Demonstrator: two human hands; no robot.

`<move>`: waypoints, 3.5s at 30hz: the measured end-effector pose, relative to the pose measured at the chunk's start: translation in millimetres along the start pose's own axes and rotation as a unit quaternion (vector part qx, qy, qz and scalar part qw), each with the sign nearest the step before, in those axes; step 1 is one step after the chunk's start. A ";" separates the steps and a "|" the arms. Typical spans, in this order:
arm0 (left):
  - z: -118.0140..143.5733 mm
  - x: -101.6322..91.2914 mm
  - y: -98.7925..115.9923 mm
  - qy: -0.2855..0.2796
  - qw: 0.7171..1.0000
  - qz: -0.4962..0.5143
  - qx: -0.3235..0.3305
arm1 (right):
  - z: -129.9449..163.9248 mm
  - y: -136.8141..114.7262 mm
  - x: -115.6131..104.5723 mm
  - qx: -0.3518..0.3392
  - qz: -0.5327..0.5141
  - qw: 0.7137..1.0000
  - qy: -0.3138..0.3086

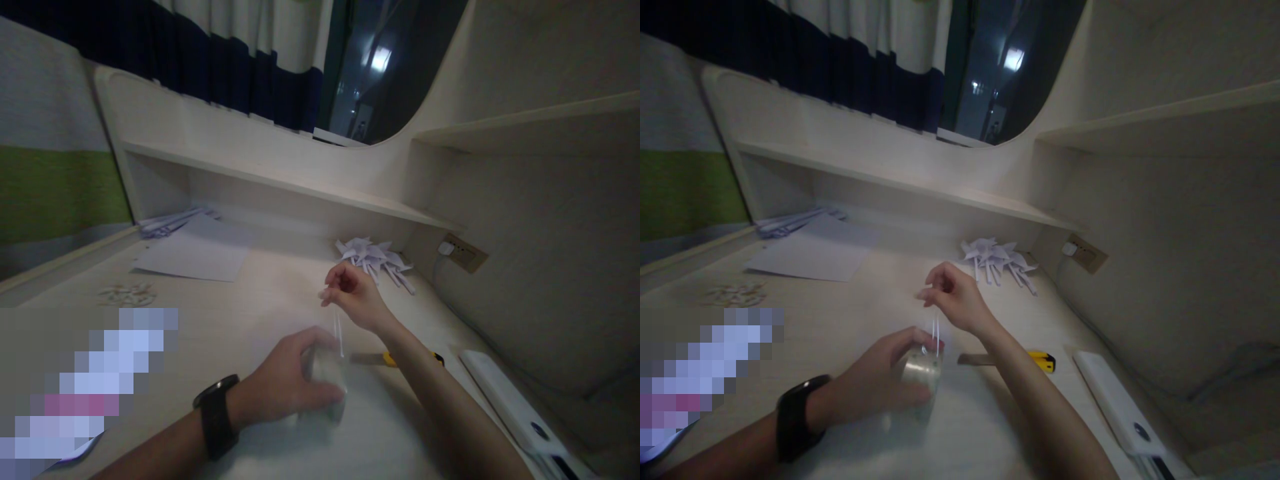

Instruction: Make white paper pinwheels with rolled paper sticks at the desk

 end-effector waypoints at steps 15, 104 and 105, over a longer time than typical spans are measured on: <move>-1.4 1.4 -7.6 0.006 1.000 0.016 0.008 | 19.7 -5.8 -17.2 0.095 -0.156 0.981 0.063; 4.2 -0.9 9.3 -0.093 0.991 0.101 0.003 | 72.8 -31.8 -5.5 0.143 -0.099 0.964 0.203; 2.9 2.4 7.2 -0.094 0.988 0.125 -0.014 | 73.0 -34.4 -2.2 0.141 -0.094 0.966 0.195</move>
Point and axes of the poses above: each hand's wrist, its own z-axis away from the middle knuckle, its own x-axis out of the palm, y = z × x, the point moved 7 cm from there along -z, towards the middle knuckle, and after that the axes turned 7 degrees about -z, right-handed, at the moved point
